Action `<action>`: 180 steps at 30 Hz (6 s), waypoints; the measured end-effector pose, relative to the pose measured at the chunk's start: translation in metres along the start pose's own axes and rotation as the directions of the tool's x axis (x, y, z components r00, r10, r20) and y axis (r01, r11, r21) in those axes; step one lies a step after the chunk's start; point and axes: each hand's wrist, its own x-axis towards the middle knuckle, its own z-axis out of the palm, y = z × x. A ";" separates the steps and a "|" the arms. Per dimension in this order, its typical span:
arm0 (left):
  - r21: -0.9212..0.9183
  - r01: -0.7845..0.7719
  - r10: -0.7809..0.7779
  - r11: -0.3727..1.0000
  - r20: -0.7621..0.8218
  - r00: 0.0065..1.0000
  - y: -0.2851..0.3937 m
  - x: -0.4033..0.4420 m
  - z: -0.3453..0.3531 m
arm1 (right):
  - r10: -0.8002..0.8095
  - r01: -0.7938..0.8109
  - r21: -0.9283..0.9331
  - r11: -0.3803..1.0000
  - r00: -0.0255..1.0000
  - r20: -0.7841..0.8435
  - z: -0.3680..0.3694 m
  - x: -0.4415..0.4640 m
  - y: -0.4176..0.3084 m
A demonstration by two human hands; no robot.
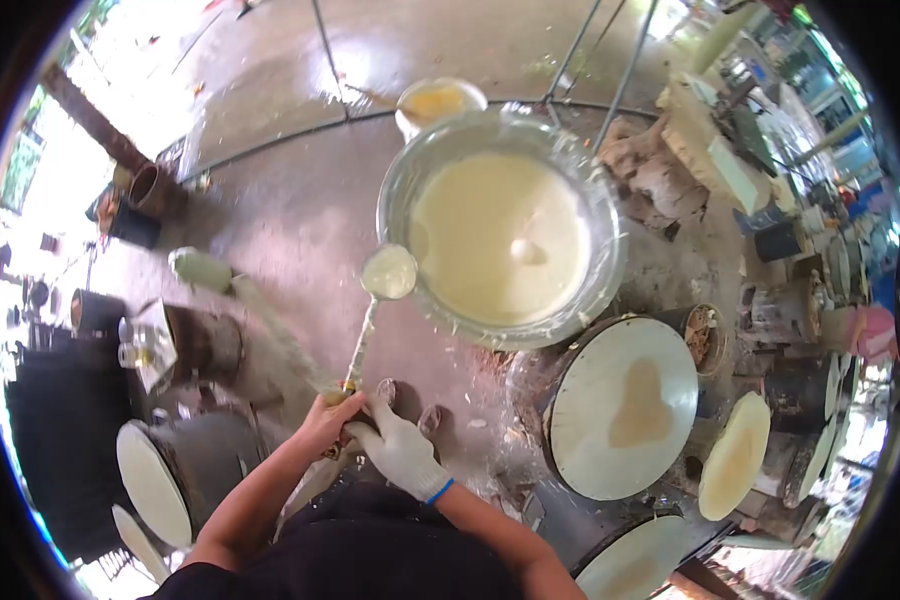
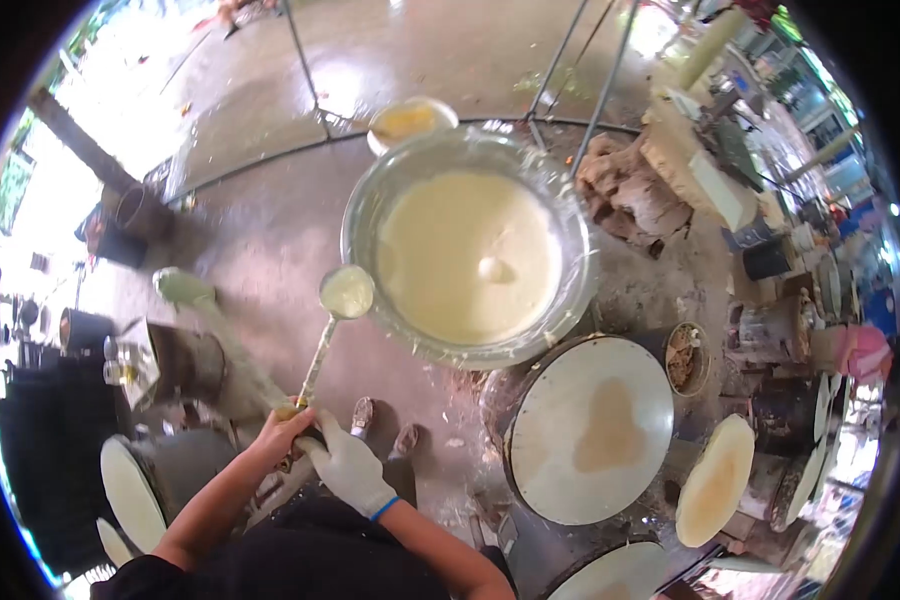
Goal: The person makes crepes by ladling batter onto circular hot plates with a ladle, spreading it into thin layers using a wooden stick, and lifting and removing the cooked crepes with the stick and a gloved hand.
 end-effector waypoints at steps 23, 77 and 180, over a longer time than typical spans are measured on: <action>0.738 -0.272 0.040 0.617 0.316 0.948 0.184 0.416 0.102 | 0.464 -0.487 0.210 0.848 0.490 -0.738 -0.318 0.151 0.123; 0.854 0.112 -0.791 0.508 0.514 -0.331 -0.029 -0.177 0.448 | 0.659 0.106 0.652 0.750 -0.195 -0.726 0.188 -0.406 0.194; 0.396 -0.896 -0.050 -0.203 0.909 0.413 -0.130 -0.082 0.444 | 0.812 0.620 0.767 0.167 0.354 -0.463 0.053 -0.621 0.475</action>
